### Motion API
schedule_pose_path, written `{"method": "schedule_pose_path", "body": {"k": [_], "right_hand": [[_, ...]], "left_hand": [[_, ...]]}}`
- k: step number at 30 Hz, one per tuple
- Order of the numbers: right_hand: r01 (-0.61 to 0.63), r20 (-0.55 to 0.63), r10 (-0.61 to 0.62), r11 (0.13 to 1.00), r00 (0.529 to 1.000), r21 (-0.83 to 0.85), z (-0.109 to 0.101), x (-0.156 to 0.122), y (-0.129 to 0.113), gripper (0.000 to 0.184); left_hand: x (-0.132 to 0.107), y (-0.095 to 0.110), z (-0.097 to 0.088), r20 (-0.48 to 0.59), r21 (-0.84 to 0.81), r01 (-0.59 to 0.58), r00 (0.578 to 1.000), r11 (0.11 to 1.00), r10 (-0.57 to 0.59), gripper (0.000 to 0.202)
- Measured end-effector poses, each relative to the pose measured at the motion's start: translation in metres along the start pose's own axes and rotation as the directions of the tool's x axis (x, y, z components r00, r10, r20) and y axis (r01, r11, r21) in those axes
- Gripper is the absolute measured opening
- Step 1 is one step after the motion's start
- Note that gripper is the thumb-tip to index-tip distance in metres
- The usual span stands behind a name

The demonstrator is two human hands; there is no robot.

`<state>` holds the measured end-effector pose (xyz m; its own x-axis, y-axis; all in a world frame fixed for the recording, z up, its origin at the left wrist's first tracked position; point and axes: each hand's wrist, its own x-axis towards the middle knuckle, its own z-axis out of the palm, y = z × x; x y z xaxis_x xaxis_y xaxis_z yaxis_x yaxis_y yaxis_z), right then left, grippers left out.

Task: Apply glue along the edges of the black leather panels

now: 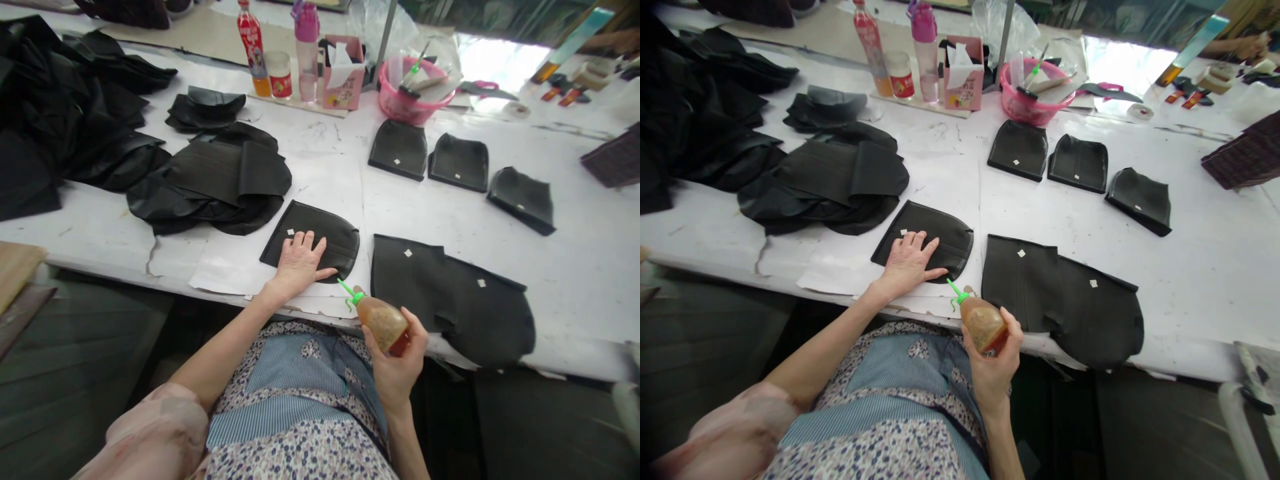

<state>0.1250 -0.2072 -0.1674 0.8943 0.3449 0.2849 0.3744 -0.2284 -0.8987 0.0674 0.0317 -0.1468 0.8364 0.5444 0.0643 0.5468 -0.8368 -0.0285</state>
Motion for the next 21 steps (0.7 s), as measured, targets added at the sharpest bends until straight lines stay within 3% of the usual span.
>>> {"method": "schedule_pose_path", "body": {"k": [7,12,21], "right_hand": [[0.161,0.007,-0.161,0.98,0.987,-0.115,0.01,0.002,0.005,0.067],[0.329,0.015,-0.331,0.931,0.943,-0.158,0.011,0.006,0.001,0.067],[0.373,0.062,-0.369,0.901,0.927,-0.221,-0.001,0.001,-0.005,0.056]], "left_hand": [[-0.001,0.002,-0.002,0.014,-0.032,0.021,1.0,0.999,-0.02,0.073],[-0.003,0.003,-0.005,0.018,-0.022,0.005,1.0,1.0,-0.005,0.074],[-0.004,0.005,-0.006,0.013,0.0,0.02,1.0,1.0,-0.02,0.072]]}}
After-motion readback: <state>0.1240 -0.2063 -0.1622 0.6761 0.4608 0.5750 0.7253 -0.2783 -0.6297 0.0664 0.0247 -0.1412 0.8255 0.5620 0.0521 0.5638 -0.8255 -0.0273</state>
